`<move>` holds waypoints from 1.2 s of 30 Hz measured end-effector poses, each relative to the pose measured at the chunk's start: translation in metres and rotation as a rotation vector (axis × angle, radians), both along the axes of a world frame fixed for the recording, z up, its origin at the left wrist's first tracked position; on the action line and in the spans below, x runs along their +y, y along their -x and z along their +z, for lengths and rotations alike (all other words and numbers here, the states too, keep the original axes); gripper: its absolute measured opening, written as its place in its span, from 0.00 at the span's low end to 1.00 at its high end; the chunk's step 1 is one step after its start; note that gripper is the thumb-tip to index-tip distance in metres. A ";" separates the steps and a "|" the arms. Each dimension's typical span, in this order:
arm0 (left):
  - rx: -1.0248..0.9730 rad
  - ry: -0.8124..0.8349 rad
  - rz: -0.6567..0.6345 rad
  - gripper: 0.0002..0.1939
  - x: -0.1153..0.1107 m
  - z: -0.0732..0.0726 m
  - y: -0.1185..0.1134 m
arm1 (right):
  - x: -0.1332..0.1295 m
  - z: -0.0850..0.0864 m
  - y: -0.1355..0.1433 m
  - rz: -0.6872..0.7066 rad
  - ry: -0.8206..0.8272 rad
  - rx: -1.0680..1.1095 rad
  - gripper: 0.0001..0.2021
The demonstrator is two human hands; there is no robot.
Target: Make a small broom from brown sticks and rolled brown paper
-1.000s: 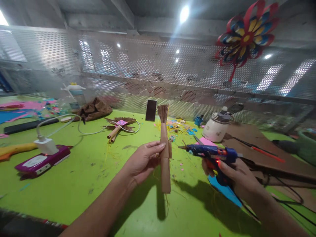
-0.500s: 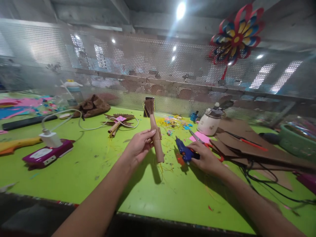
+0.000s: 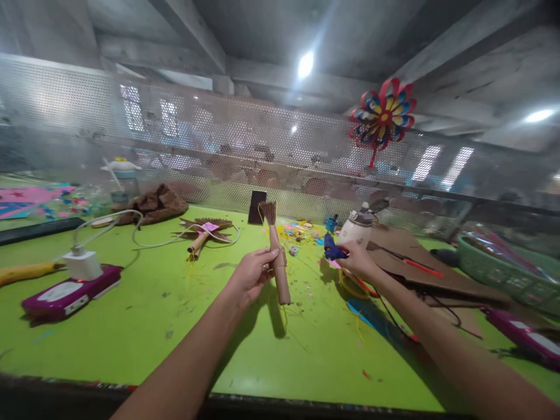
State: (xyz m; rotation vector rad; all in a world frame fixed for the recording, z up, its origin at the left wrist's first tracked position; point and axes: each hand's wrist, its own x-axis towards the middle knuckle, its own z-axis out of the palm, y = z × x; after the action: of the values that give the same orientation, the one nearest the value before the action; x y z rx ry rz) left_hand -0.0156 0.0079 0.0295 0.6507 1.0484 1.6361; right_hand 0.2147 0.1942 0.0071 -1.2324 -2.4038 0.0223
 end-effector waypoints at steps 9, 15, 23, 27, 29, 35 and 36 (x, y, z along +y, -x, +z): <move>0.007 0.002 -0.080 0.07 0.001 -0.004 -0.011 | 0.031 -0.011 -0.025 -0.132 0.007 -0.106 0.16; 0.034 -0.024 -0.083 0.03 0.002 -0.007 -0.011 | 0.031 -0.020 -0.021 -0.092 0.077 -0.142 0.11; 0.044 -0.006 -0.067 0.03 0.005 -0.012 -0.011 | 0.011 -0.005 -0.023 -0.057 0.023 -0.044 0.14; 0.048 -0.027 -0.112 0.05 0.004 -0.014 -0.013 | -0.032 0.010 -0.004 0.026 -0.034 0.066 0.11; 0.059 -0.043 -0.132 0.07 0.004 -0.015 -0.014 | -0.062 0.015 0.013 0.135 -0.021 0.116 0.10; 0.022 -0.122 -0.172 0.10 0.004 -0.015 -0.020 | -0.125 0.010 0.052 0.404 0.210 0.515 0.13; 0.015 -0.127 -0.173 0.10 0.004 -0.016 -0.020 | -0.129 0.008 0.056 0.400 0.271 0.569 0.14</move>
State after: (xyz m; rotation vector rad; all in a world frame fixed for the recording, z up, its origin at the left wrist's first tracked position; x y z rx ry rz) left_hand 0.0045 0.0120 0.0139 0.8162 0.8780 1.5568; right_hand 0.1590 0.0656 0.0152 -0.6926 -2.1252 0.7362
